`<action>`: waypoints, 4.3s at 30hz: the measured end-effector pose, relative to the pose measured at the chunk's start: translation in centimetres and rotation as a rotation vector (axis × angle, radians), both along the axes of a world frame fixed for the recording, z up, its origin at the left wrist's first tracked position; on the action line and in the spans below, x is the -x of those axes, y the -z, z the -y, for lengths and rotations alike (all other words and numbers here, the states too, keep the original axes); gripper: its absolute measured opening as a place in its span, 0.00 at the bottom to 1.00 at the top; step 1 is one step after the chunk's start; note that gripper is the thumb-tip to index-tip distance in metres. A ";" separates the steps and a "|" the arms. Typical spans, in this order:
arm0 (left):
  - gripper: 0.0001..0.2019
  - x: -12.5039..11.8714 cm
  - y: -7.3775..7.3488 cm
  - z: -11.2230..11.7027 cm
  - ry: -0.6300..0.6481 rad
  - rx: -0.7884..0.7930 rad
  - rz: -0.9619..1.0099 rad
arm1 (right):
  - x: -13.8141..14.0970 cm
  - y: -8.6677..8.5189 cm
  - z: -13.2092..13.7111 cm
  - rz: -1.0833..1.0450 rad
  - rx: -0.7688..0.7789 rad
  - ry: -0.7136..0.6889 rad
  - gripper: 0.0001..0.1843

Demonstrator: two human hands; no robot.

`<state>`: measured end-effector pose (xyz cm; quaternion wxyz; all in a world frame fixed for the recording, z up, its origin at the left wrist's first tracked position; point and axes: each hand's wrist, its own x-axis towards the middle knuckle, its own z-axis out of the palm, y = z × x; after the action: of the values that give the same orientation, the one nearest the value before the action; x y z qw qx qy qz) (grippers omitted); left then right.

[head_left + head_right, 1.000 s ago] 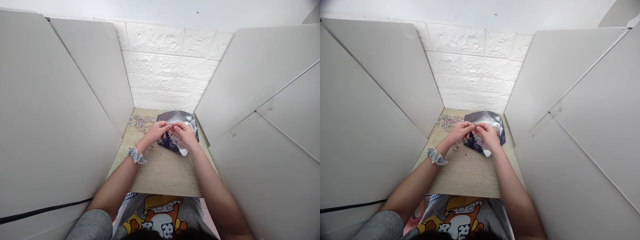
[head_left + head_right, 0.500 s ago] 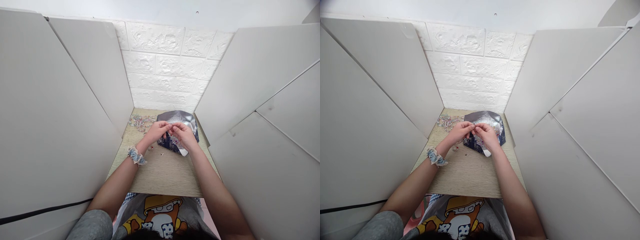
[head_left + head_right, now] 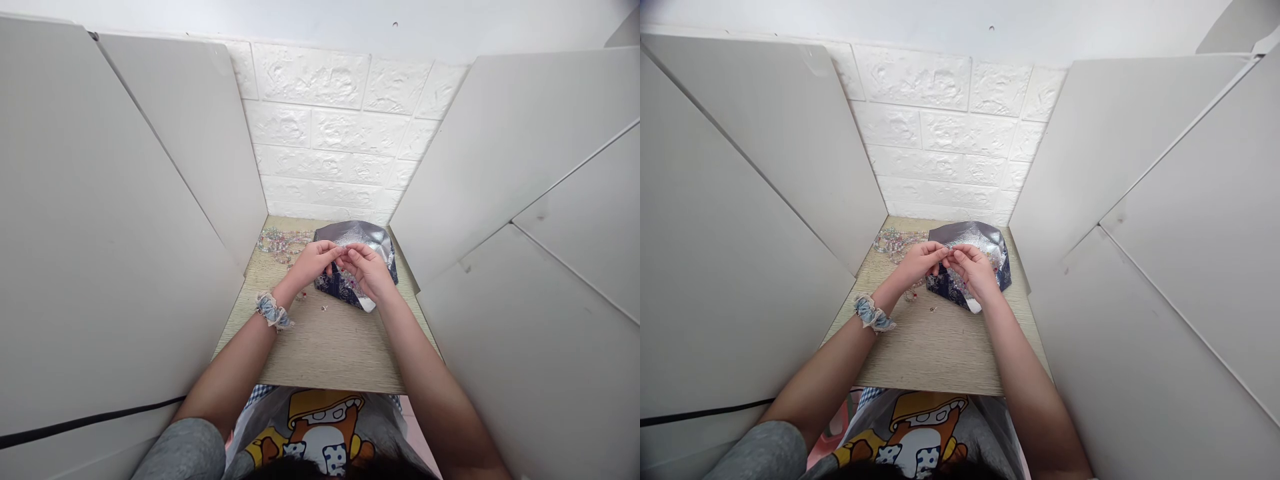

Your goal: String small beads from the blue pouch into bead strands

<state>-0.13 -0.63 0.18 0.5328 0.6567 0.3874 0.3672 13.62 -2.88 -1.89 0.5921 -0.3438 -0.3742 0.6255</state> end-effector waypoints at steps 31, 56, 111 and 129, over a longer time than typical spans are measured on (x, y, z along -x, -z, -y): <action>0.17 -0.1 0.7 -0.1 0.075 0.277 0.125 | -0.3 -0.2 -0.1 0.544 -0.314 0.161 0.05; 0.13 0.6 -0.4 0.3 0.275 0.326 0.271 | -1.0 -1.0 0.3 0.589 -0.302 0.058 0.05; 0.15 0.0 -0.5 0.2 0.131 0.062 -0.131 | -0.3 0.0 0.0 0.108 0.008 -0.045 0.10; 0.17 0.0 0.4 -0.1 0.114 0.164 -0.104 | -0.3 0.3 -0.2 0.366 -0.044 0.014 0.09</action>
<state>-0.14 -0.52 -0.20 0.5841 0.6499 0.4053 0.2688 13.96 -2.71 -2.20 0.5260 -0.4412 -0.4868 0.5400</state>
